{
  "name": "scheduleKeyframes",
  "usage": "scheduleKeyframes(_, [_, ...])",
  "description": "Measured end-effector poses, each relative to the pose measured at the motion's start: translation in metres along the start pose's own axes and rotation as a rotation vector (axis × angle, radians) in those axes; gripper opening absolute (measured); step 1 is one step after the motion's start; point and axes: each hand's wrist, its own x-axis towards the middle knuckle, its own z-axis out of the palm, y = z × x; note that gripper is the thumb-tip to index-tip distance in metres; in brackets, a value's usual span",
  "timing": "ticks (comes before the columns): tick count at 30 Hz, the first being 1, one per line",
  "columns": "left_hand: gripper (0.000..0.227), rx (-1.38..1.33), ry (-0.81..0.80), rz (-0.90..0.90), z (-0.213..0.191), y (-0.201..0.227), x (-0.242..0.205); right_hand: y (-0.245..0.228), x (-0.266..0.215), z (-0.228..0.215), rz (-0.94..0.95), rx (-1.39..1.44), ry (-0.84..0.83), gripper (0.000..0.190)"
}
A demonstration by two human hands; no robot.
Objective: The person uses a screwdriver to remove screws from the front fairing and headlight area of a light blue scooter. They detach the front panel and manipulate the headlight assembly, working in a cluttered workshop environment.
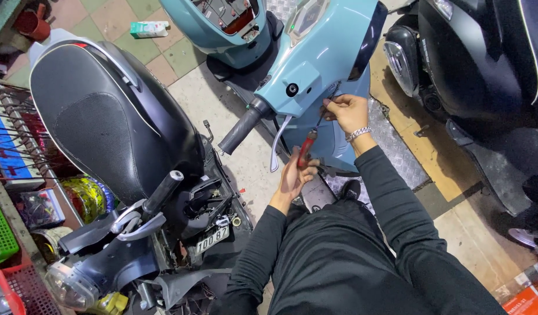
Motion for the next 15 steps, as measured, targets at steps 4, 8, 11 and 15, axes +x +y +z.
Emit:
scheduleKeyframes(4, [0.041, 0.195, 0.067, 0.112, -0.022, -0.013, 0.024, 0.033, 0.028, -0.01, -0.059, -0.073, 0.07, 0.032])
scheduleKeyframes(8, [0.04, 0.127, 0.085, 0.124, -0.012, -0.005, 0.015, 0.013, 0.023, 0.008, -0.078, 0.234, 0.211, 0.019])
scheduleKeyframes(11, [0.043, 0.14, 0.092, 0.131, -0.011, -0.001, 0.016, 0.026, 0.033, 0.01, 0.007, 0.495, 0.3, 0.015])
scheduleKeyframes(15, [0.042, 0.157, 0.111, 0.131, -0.007, 0.004, 0.003, 0.02, 0.026, 0.014, 0.032, 0.534, 0.276, 0.011])
